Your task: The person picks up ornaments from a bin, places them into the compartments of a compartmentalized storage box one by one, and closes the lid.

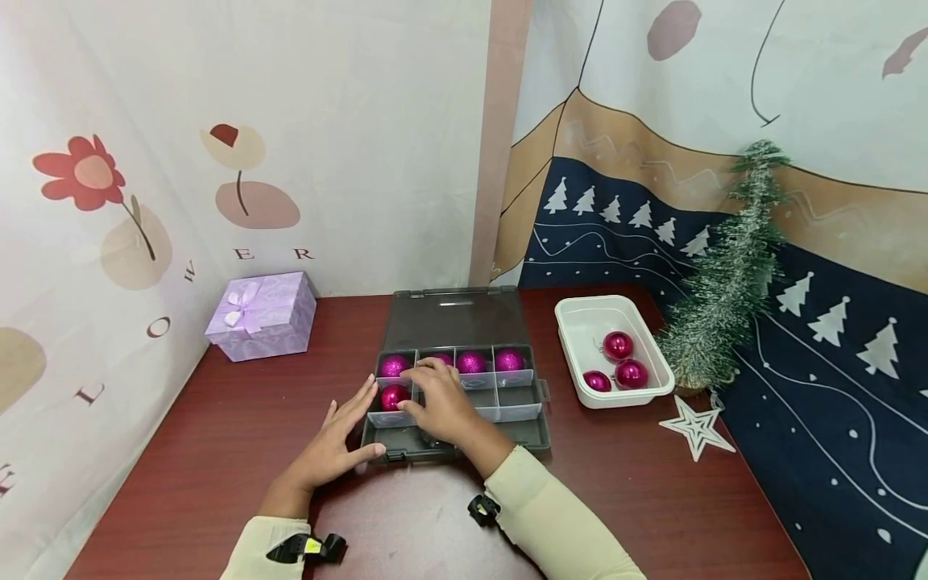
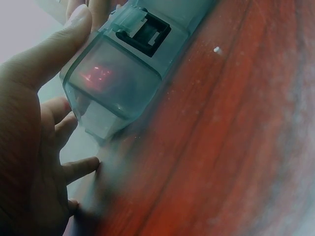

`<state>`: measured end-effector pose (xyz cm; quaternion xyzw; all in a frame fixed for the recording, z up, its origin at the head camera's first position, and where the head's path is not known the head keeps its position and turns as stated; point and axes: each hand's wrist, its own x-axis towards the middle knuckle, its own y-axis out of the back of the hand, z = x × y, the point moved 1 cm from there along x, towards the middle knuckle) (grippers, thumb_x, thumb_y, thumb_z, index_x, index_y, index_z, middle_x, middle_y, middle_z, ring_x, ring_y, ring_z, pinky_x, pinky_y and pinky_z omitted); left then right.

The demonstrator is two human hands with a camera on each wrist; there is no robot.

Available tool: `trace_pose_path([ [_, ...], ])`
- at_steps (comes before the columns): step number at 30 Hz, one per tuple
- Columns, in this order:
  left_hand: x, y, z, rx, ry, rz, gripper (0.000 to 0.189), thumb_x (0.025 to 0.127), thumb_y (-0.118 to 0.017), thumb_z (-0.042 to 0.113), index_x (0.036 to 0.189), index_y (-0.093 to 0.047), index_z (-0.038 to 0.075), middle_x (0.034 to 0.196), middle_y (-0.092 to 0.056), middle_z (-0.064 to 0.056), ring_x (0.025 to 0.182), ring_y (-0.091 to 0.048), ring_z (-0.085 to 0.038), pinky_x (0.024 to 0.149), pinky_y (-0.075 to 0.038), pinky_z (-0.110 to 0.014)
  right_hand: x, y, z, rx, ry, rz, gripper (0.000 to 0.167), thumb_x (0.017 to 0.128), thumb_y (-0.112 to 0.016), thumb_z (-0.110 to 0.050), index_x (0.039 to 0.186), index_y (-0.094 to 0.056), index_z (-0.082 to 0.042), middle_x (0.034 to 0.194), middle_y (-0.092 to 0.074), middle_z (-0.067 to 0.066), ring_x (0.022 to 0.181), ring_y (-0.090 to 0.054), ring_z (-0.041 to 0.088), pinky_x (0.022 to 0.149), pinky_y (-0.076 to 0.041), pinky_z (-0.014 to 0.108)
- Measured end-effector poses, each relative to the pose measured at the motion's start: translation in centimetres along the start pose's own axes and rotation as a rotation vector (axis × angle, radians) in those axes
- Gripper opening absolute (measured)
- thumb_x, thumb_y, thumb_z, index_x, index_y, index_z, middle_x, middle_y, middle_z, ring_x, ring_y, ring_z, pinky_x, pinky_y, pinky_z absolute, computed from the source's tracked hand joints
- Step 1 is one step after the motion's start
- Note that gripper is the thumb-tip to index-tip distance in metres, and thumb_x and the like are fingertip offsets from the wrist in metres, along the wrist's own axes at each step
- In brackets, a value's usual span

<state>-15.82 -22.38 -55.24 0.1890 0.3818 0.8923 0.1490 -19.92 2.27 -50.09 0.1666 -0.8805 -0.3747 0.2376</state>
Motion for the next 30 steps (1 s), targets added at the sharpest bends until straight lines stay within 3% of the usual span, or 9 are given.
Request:
trace_pose_path([
  [10, -0.1, 0.1, 0.0, -0.006, -0.008, 0.005, 0.105, 0.092, -0.081, 0.058, 0.172, -0.033, 0.010, 0.181, -0.027, -0.017, 0.160, -0.037, -0.054, 0.120, -0.007, -0.092, -0.4, 2.9, 0.7, 0.057, -0.038, 0.071, 0.050, 0.096, -0.086, -0.016, 0.141, -0.070, -0.001, 0.142, -0.071, 0.018, 0.145, -0.054, 0.040, 0.119, -0.039, 0.072],
  [22, 0.0, 0.1, 0.1, -0.016, -0.005, -0.005, 0.106, 0.092, -0.082, 0.057, 0.173, -0.032, 0.011, 0.182, -0.026, -0.016, 0.162, -0.035, -0.051, 0.121, -0.004, -0.091, -1.9, 8.7, 4.2, 0.060, -0.146, 0.200, 0.051, 0.093, -0.088, -0.011, 0.140, -0.069, -0.003, 0.143, -0.069, 0.019, 0.142, -0.058, 0.039, 0.117, -0.052, 0.062],
  [30, 0.0, 0.0, 0.0, 0.000, -0.012, 0.001, 0.106, 0.092, -0.080, 0.060, 0.172, -0.032, 0.010, 0.181, -0.027, -0.017, 0.160, -0.037, -0.053, 0.120, -0.006, -0.091, -3.0, 11.1, 6.5, 0.057, -0.187, 0.235, 0.052, 0.095, -0.087, -0.014, 0.142, -0.068, -0.003, 0.144, -0.070, 0.019, 0.143, -0.058, 0.039, 0.119, -0.050, 0.063],
])
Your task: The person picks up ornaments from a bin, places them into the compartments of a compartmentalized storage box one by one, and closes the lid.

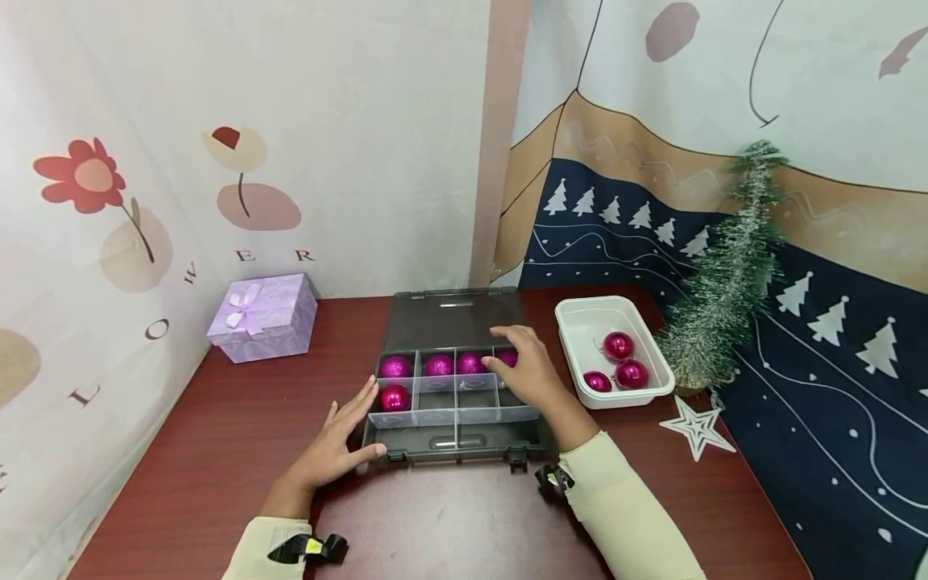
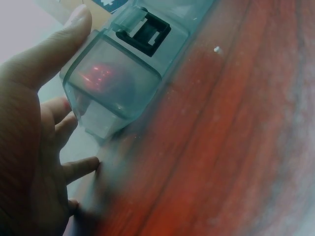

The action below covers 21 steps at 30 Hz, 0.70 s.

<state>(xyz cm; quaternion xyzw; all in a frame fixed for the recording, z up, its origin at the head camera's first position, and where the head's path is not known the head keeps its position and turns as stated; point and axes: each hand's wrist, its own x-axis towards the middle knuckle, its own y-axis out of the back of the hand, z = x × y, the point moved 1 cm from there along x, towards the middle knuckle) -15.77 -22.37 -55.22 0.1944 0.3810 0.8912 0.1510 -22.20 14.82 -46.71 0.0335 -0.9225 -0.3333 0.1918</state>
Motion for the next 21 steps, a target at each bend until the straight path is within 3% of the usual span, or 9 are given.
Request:
trace_pose_path([
  [4, -0.1, 0.0, 0.0, -0.002, 0.004, 0.000, 0.106, 0.092, -0.080, 0.061, 0.173, -0.032, 0.011, 0.182, -0.027, -0.016, 0.161, -0.037, -0.052, 0.121, -0.006, -0.091, 0.0, 1.3, 1.1, -0.012, -0.017, 0.004, 0.051, 0.095, -0.086, -0.012, 0.142, -0.067, -0.002, 0.144, -0.069, 0.022, 0.140, -0.058, 0.041, 0.116, -0.052, 0.063],
  [13, 0.1, 0.0, -0.1, -0.008, 0.012, -0.008, 0.106, 0.092, -0.080, 0.059, 0.173, -0.031, 0.012, 0.183, -0.024, -0.013, 0.164, -0.034, -0.048, 0.122, -0.005, -0.091, -0.5, 5.7, 4.0, 0.020, -0.125, 0.020, 0.052, 0.101, -0.079, -0.015, 0.147, -0.062, 0.002, 0.157, -0.057, 0.030, 0.148, -0.051, 0.051, 0.124, -0.042, 0.069],
  [18, 0.1, 0.1, 0.0, -0.009, 0.016, -0.008, 0.106, 0.092, -0.081, 0.058, 0.173, -0.031, 0.012, 0.183, -0.025, -0.014, 0.163, -0.034, -0.049, 0.121, -0.005, -0.091, -1.1, 8.1, 6.0, 0.040, -0.139, -0.007, 0.050, 0.102, -0.078, -0.016, 0.146, -0.063, 0.003, 0.150, -0.063, 0.030, 0.139, -0.058, 0.047, 0.118, -0.048, 0.068],
  [21, 0.0, 0.2, 0.1, -0.009, 0.018, -0.012, 0.106, 0.092, -0.081, 0.057, 0.173, -0.031, 0.012, 0.182, -0.025, -0.015, 0.163, -0.034, -0.049, 0.121, -0.005, -0.091, -1.6, 9.5, 7.2, 0.036, -0.129, -0.032, 0.047, 0.102, -0.079, -0.015, 0.143, -0.066, 0.002, 0.142, -0.069, 0.028, 0.128, -0.065, 0.039, 0.111, -0.056, 0.058],
])
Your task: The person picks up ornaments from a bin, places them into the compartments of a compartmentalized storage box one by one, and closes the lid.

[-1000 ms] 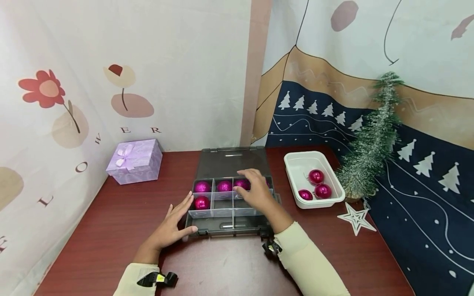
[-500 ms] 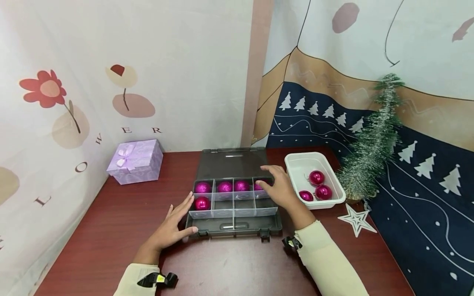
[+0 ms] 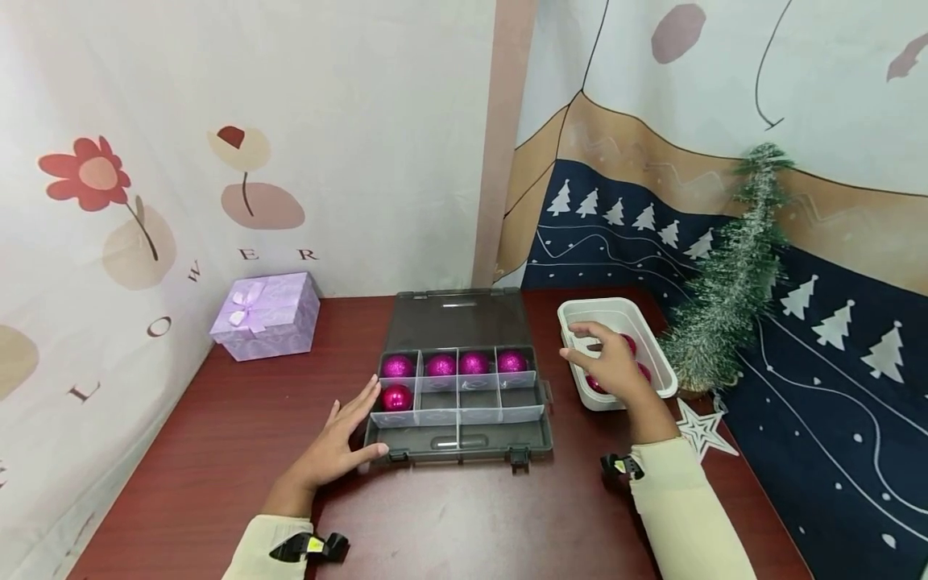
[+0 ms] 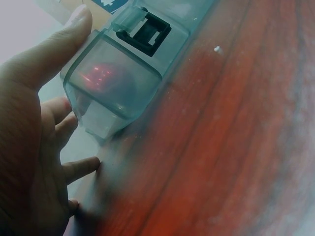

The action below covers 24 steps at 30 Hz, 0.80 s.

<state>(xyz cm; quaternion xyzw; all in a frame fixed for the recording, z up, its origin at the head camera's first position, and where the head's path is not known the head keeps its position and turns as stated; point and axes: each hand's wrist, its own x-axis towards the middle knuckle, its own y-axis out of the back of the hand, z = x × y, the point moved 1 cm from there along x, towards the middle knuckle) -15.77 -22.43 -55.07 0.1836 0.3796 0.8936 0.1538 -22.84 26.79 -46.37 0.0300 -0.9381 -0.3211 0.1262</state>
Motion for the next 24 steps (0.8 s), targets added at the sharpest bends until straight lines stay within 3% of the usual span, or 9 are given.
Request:
trace_pose_path([
  [4, -0.1, -0.1, -0.1, 0.005, 0.003, -0.005, 0.106, 0.092, -0.081, 0.057, 0.173, -0.031, 0.012, 0.182, -0.025, -0.015, 0.163, -0.034, -0.048, 0.121, -0.005, -0.091, -0.4, 1.8, 1.3, 0.011, 0.014, -0.035, 0.043, 0.102, -0.078, -0.013, 0.140, -0.068, 0.002, 0.136, -0.072, 0.027, 0.108, -0.069, 0.016, 0.095, -0.060, 0.025],
  [7, -0.1, -0.1, -0.1, 0.003, 0.000, 0.001, 0.106, 0.092, -0.081, 0.057, 0.173, -0.031, 0.012, 0.182, -0.025, -0.014, 0.163, -0.034, -0.049, 0.121, -0.005, -0.091, -0.5, 3.0, 2.2, 0.057, 0.007, -0.080, 0.042, 0.102, -0.077, -0.010, 0.140, -0.067, 0.005, 0.137, -0.070, 0.031, 0.105, -0.069, 0.005, 0.087, -0.056, 0.012],
  [16, 0.0, 0.0, 0.0, -0.003, -0.005, 0.005, 0.105, 0.091, -0.082, 0.057, 0.173, -0.032, 0.012, 0.182, -0.026, -0.014, 0.163, -0.034, -0.048, 0.121, -0.005, -0.091, -0.7, 4.7, 3.7, 0.093, -0.068, -0.282, 0.043, 0.101, -0.074, -0.003, 0.141, -0.064, 0.007, 0.137, -0.067, 0.036, 0.114, -0.072, 0.014, 0.086, -0.060, 0.018],
  [19, 0.0, 0.0, 0.0, -0.005, -0.005, 0.002, 0.106, 0.091, -0.081, 0.057, 0.173, -0.031, 0.012, 0.182, -0.026, -0.015, 0.163, -0.034, -0.049, 0.121, -0.004, -0.091, -0.5, 4.7, 3.7, 0.087, -0.060, -0.307, 0.046, 0.099, -0.078, -0.005, 0.140, -0.065, 0.009, 0.139, -0.067, 0.036, 0.116, -0.072, 0.016, 0.090, -0.059, 0.017],
  [24, -0.1, -0.1, 0.0, -0.004, -0.006, 0.003, 0.106, 0.092, -0.081, 0.057, 0.173, -0.031, 0.012, 0.182, -0.026, -0.015, 0.163, -0.034, -0.049, 0.121, -0.004, -0.091, -0.2, 4.8, 4.1, 0.080, -0.040, -0.342, 0.050, 0.095, -0.082, -0.003, 0.139, -0.064, 0.012, 0.141, -0.066, 0.037, 0.121, -0.069, 0.007, 0.101, -0.056, 0.016],
])
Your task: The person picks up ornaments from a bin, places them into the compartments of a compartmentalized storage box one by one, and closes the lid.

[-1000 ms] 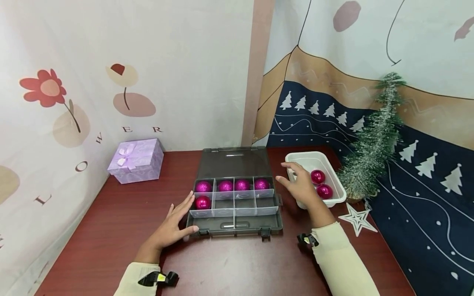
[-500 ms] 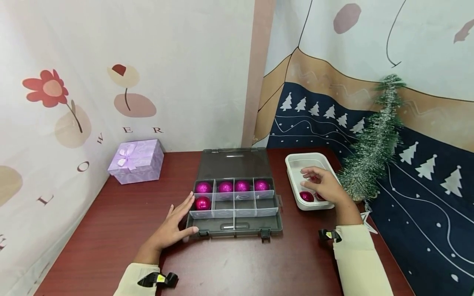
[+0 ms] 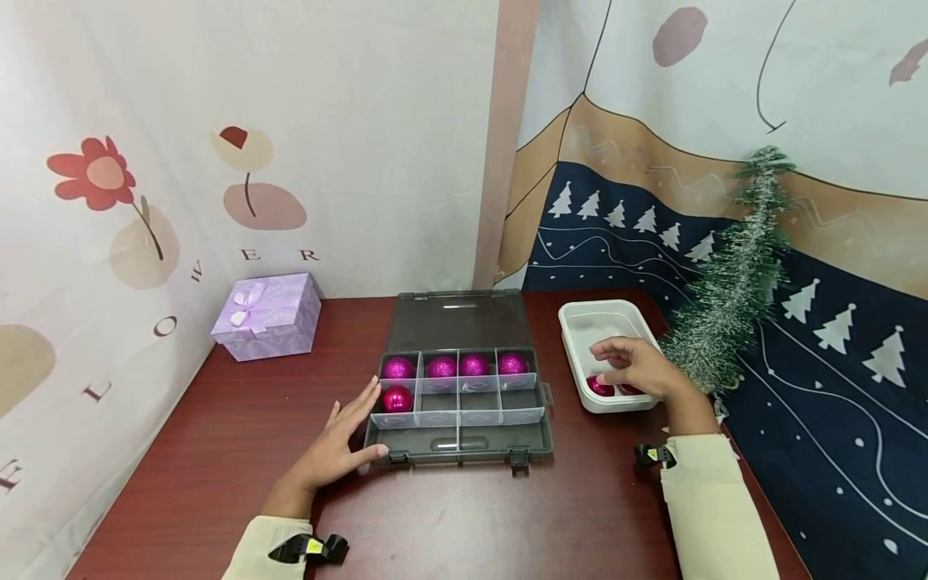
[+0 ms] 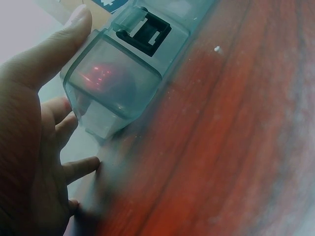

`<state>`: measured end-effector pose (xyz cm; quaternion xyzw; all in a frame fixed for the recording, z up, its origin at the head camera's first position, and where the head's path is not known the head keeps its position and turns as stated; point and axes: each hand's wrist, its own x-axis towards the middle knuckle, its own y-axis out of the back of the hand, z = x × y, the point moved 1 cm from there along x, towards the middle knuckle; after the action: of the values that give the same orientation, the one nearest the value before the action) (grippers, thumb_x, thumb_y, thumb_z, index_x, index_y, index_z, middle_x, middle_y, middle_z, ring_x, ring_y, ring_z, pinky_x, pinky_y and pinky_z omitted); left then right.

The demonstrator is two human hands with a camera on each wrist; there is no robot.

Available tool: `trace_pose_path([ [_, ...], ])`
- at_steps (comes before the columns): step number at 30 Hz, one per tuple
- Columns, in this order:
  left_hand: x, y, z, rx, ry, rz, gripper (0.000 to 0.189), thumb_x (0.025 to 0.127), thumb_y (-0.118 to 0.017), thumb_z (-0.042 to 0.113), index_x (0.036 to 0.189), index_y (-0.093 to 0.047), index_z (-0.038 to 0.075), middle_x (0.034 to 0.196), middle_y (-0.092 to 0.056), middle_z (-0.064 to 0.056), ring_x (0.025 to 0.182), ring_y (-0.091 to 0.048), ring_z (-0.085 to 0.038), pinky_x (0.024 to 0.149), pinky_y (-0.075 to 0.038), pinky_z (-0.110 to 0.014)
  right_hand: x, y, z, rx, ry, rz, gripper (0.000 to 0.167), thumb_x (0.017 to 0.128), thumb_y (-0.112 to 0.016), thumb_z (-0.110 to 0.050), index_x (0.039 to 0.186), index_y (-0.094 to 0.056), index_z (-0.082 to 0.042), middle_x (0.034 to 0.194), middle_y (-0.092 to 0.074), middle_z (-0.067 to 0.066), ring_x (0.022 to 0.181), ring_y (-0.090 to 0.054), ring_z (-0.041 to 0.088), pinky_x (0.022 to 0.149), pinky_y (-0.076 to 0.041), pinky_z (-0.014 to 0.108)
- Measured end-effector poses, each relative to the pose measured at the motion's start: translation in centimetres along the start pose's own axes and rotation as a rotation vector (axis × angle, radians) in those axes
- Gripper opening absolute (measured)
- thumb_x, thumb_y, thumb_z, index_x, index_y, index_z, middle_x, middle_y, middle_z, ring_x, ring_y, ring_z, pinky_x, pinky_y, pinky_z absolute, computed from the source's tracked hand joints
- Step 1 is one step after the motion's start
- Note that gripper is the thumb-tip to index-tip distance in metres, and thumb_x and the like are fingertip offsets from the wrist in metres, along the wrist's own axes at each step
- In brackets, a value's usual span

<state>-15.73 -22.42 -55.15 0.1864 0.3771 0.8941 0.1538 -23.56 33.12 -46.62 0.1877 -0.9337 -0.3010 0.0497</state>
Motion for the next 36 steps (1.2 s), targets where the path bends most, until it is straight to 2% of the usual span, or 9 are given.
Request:
trace_pose_path([
  [1, 0.01, 0.01, 0.00, 0.001, 0.000, 0.000, 0.105, 0.092, -0.081, 0.057, 0.173, -0.031, 0.012, 0.182, -0.026, -0.016, 0.163, -0.034, -0.049, 0.121, -0.004, -0.091, 0.04, 0.10, 0.13, -0.007, -0.002, -0.003, 0.050, 0.094, -0.083, -0.004, 0.139, -0.064, 0.012, 0.141, -0.067, 0.036, 0.122, -0.068, 0.006, 0.103, -0.055, 0.016],
  [3, 0.04, 0.03, 0.00, 0.000, 0.000, 0.001, 0.105, 0.092, -0.081, 0.057, 0.173, -0.032, 0.012, 0.182, -0.026, -0.016, 0.163, -0.034, -0.050, 0.121, -0.004, -0.091, 0.11, 0.28, 0.33, -0.027, -0.004, -0.013, 0.050, 0.093, -0.084, -0.004, 0.137, -0.065, 0.012, 0.140, -0.067, 0.035, 0.123, -0.068, 0.010, 0.103, -0.056, 0.018],
  [8, 0.11, 0.13, 0.03, -0.006, 0.001, 0.002, 0.106, 0.091, -0.082, 0.056, 0.173, -0.032, 0.012, 0.182, -0.026, -0.016, 0.163, -0.034, -0.050, 0.121, -0.004, -0.091, 0.12, 0.63, 0.44, -0.114, -0.047, -0.031, 0.047, 0.092, -0.087, -0.011, 0.134, -0.072, 0.005, 0.135, -0.069, 0.030, 0.119, -0.065, 0.035, 0.090, -0.059, 0.025],
  [11, 0.09, 0.15, 0.01, -0.005, 0.005, -0.001, 0.105, 0.091, -0.082, 0.055, 0.173, -0.032, 0.012, 0.182, -0.026, -0.016, 0.164, -0.033, -0.049, 0.121, -0.004, -0.091, 0.12, 0.64, 0.43, -0.138, -0.071, -0.046, 0.045, 0.091, -0.087, -0.013, 0.131, -0.075, 0.002, 0.133, -0.071, 0.029, 0.116, -0.063, 0.038, 0.084, -0.058, 0.028],
  [16, -0.08, 0.05, -0.09, -0.001, 0.006, 0.000, 0.105, 0.091, -0.083, 0.055, 0.173, -0.032, 0.012, 0.182, -0.026, -0.016, 0.163, -0.034, -0.049, 0.121, -0.005, -0.091, 0.16, 0.50, 0.43, -0.127, -0.075, -0.063, 0.042, 0.089, -0.088, -0.013, 0.127, -0.077, 0.001, 0.132, -0.071, 0.029, 0.116, -0.061, 0.038, 0.083, -0.059, 0.033],
  [23, 0.02, -0.02, -0.29, 0.010, -0.001, 0.011, 0.105, 0.091, -0.082, 0.056, 0.173, -0.032, 0.013, 0.182, -0.027, -0.015, 0.162, -0.036, -0.049, 0.121, -0.006, -0.091, 0.28, 0.46, 0.44, -0.146, -0.063, -0.101, 0.038, 0.088, -0.089, -0.010, 0.122, -0.079, 0.002, 0.124, -0.072, 0.027, 0.108, -0.060, 0.029, 0.080, -0.055, 0.028],
  [29, 0.06, -0.07, -0.29, 0.012, -0.007, 0.012, 0.105, 0.091, -0.082, 0.057, 0.173, -0.032, 0.013, 0.182, -0.026, -0.015, 0.162, -0.036, -0.051, 0.121, -0.006, -0.091, 0.46, 0.34, 0.89, -0.120, -0.070, -0.141, 0.036, 0.088, -0.087, -0.004, 0.121, -0.077, 0.006, 0.120, -0.071, 0.028, 0.103, -0.068, 0.029, 0.078, -0.058, 0.025],
  [36, -0.03, -0.17, -0.28, 0.002, -0.006, 0.014, 0.105, 0.091, -0.082, 0.057, 0.173, -0.032, 0.013, 0.182, -0.026, -0.015, 0.161, -0.036, -0.052, 0.121, -0.006, -0.091, 0.46, 0.18, 0.98, -0.099, -0.067, -0.142, 0.034, 0.088, -0.086, -0.001, 0.120, -0.076, 0.009, 0.114, -0.074, 0.027, 0.101, -0.071, 0.029, 0.078, -0.059, 0.024],
])
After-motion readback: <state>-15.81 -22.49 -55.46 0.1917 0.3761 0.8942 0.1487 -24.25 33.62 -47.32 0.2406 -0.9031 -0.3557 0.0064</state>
